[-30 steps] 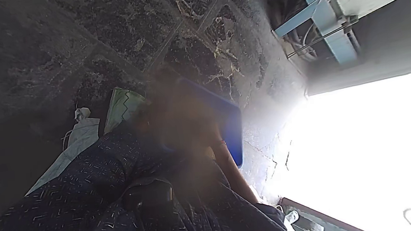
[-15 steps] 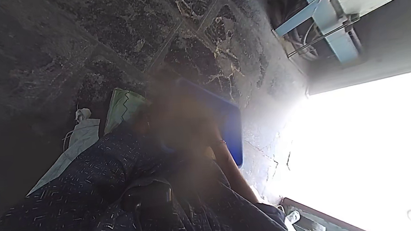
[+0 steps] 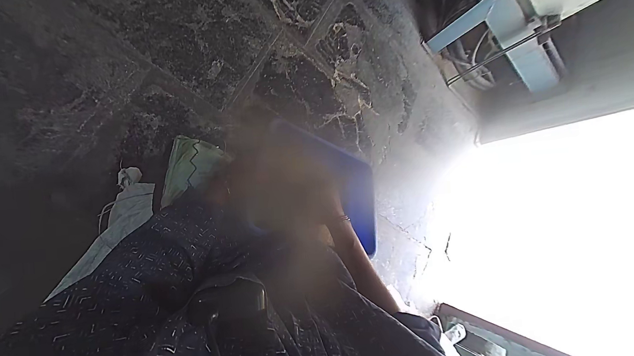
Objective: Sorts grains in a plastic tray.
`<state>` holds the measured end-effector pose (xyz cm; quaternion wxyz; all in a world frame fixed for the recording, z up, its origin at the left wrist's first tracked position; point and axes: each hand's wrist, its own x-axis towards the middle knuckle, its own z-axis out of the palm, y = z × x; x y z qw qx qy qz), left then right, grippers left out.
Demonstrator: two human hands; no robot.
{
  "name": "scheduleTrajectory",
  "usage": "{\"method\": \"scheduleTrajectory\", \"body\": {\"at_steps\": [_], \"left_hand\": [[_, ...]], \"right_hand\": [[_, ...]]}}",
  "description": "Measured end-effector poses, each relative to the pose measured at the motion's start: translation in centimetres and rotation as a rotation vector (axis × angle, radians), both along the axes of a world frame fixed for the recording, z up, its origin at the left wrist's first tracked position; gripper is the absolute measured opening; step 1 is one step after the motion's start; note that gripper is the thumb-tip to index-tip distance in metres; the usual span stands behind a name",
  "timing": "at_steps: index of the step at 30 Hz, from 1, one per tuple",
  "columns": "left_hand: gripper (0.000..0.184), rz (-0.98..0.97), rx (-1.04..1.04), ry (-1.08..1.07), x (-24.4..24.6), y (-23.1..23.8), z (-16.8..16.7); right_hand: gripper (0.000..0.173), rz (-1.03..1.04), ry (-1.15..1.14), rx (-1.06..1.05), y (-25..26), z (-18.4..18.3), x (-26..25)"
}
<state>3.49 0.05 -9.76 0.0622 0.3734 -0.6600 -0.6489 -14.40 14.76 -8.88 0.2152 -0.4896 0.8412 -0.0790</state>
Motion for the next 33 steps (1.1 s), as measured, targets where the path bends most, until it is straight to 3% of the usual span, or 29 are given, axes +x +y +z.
{"method": "scheduleTrajectory", "body": {"at_steps": [4, 8, 12, 14, 16, 17, 19, 21, 23, 25, 26, 27, 28, 33], "left_hand": [[0.056, 0.022, 0.053, -0.003, -0.1, 0.0, 0.1], [0.052, 0.026, 0.032, -0.021, 0.0, 0.1, 0.0], [0.049, 0.003, 0.030, -0.048, -0.2, -0.1, 0.3], [0.051, 0.008, 0.040, -0.026, -0.1, -0.4, -1.4], [0.053, 0.000, -0.096, 0.104, 0.5, -0.6, -5.9], [0.052, -0.006, -0.078, 0.089, 0.5, -0.7, -5.6], [0.048, 0.012, 0.034, -0.041, -0.1, -0.2, -0.9], [0.046, 0.020, 0.040, -0.103, -0.4, 0.0, 1.0], [0.048, -0.022, -0.027, 0.008, 0.3, -0.1, -0.6], [0.046, 0.073, -0.450, 0.487, 0.6, 0.4, -7.9], [0.047, -0.037, -0.208, 0.218, 1.1, 0.0, -3.7], [0.048, -0.028, -0.043, 0.032, 0.4, -0.1, -0.8], [0.049, 0.010, 0.035, -0.060, -0.2, -0.1, 0.4], [0.047, 0.006, -0.017, -0.013, 0.0, -0.6, -3.5]], "right_hand": [[0.030, -0.016, -0.042, 0.115, -0.4, 0.3, 0.2], [0.040, 0.019, 0.036, 0.036, 0.4, -3.2, -0.8], [0.034, 0.006, -0.049, 0.072, -0.2, 0.6, 0.2], [0.031, 0.011, -0.021, 0.008, 0.0, 0.0, -0.1], [0.034, -0.006, -0.012, -0.025, 0.0, -0.1, -0.2], [0.035, -0.007, -0.006, -0.055, 0.1, 0.1, -0.1], [0.036, 0.003, 0.020, -0.109, 0.2, 0.5, 0.1], [0.037, 0.007, 0.041, -0.167, 0.4, 0.5, 0.2], [0.038, 0.007, 0.033, -0.158, 0.4, 0.5, 0.1], [0.033, -0.012, 0.002, -0.107, 0.3, 0.6, 0.1], [0.030, -0.028, -0.027, -0.062, 0.2, 0.9, 0.2], [0.029, -0.046, -0.057, 0.011, 0.0, 1.2, 0.3], [0.028, -0.047, -0.072, 0.074, -0.2, 1.3, 0.3], [0.031, -0.040, -0.086, 0.132, -0.3, 1.2, 0.2]]}}
